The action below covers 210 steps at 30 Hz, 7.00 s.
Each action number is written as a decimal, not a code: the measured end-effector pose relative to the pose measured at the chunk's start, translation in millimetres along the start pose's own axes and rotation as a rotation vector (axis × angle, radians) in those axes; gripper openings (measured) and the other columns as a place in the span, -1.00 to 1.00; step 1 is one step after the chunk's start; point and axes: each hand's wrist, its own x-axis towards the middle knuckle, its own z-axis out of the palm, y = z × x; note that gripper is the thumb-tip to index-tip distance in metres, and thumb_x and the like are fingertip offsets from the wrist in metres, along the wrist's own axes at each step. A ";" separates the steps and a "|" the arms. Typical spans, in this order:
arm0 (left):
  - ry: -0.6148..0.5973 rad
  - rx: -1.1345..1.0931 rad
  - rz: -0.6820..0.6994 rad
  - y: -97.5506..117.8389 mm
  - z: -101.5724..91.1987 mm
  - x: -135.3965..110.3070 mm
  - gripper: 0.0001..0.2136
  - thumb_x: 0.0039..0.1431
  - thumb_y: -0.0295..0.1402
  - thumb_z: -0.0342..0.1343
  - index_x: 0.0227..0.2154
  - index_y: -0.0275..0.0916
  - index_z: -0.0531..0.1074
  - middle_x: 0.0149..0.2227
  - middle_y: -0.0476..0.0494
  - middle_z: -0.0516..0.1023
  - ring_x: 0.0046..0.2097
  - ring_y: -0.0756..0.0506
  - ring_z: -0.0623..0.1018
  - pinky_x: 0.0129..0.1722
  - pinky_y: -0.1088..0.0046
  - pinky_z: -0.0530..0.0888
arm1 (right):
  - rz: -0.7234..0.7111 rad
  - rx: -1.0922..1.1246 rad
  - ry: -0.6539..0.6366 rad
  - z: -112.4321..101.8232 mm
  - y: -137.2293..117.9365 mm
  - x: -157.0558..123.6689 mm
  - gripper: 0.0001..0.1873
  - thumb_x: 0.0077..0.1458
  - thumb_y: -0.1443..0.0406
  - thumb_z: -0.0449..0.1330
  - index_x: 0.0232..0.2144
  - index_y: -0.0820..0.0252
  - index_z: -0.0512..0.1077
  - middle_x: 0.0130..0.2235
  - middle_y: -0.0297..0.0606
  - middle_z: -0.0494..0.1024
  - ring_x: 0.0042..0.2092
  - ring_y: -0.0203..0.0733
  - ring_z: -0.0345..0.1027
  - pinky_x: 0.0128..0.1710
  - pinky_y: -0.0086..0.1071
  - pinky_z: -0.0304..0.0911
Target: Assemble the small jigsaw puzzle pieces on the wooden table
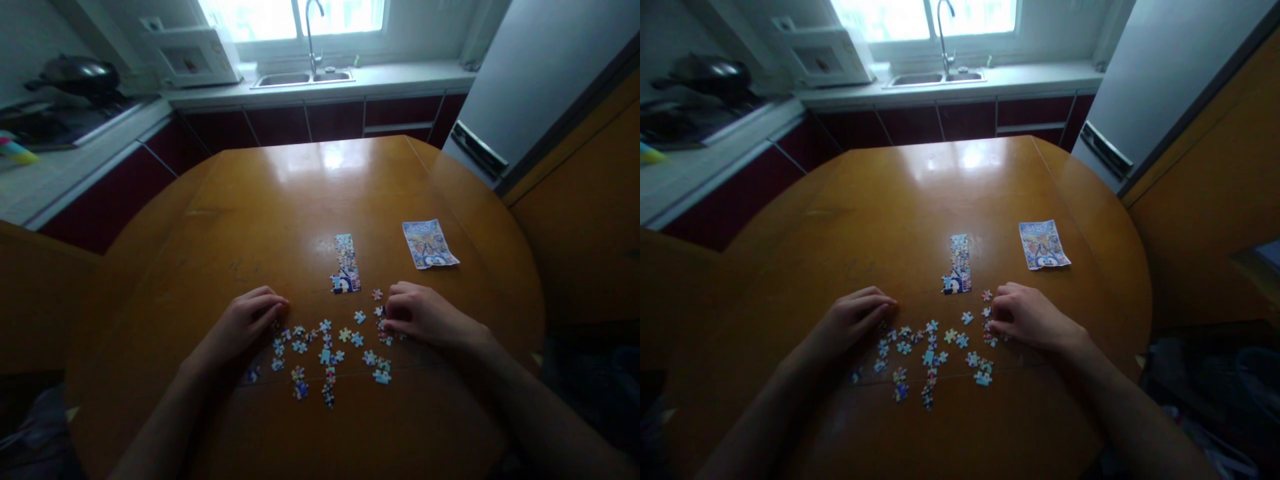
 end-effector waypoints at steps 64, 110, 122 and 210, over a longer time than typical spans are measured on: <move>0.121 0.029 0.301 12.3 31.9 105.0 -0.76 0.39 -0.35 -0.04 -0.19 -0.21 0.56 -0.21 -0.16 0.51 -0.10 -0.14 0.40 -0.04 0.24 0.39 | -0.240 0.077 0.295 9.2 31.9 130.1 -0.93 0.11 0.25 0.31 -0.38 0.12 0.54 -0.37 -0.30 0.47 -0.26 -0.19 0.30 -0.14 -0.27 0.15; 0.038 0.215 0.421 9.1 37.3 102.9 -0.64 0.24 -0.56 0.07 -0.02 -0.02 0.54 -0.05 -0.15 0.42 0.01 -0.17 0.33 0.09 0.18 0.41 | -0.342 -0.004 0.289 15.3 29.1 124.6 -0.77 0.10 0.41 0.20 -0.30 0.06 0.64 -0.30 -0.27 0.43 -0.18 -0.14 0.25 -0.09 -0.24 0.17; 0.120 0.216 0.456 7.2 38.5 102.4 -0.72 0.29 -0.49 0.09 -0.06 -0.02 0.57 -0.06 -0.16 0.41 0.00 -0.16 0.32 0.06 0.19 0.43 | -0.377 -0.189 0.254 12.7 26.3 124.7 -0.76 0.17 0.39 0.18 -0.29 0.01 0.63 -0.24 -0.22 0.45 -0.14 -0.09 0.22 -0.09 -0.20 0.16; 0.330 0.034 0.258 7.1 41.7 103.9 -0.33 0.40 0.10 -0.43 -0.15 -0.18 0.55 -0.12 -0.18 0.34 -0.01 -0.17 0.30 0.13 0.15 0.27 | -0.277 -0.222 -0.026 102.3 -94.6 -6.8 -0.92 0.22 0.38 0.20 -0.35 0.21 0.47 -0.27 -0.24 0.49 -0.25 -0.16 0.32 -0.36 -0.32 0.24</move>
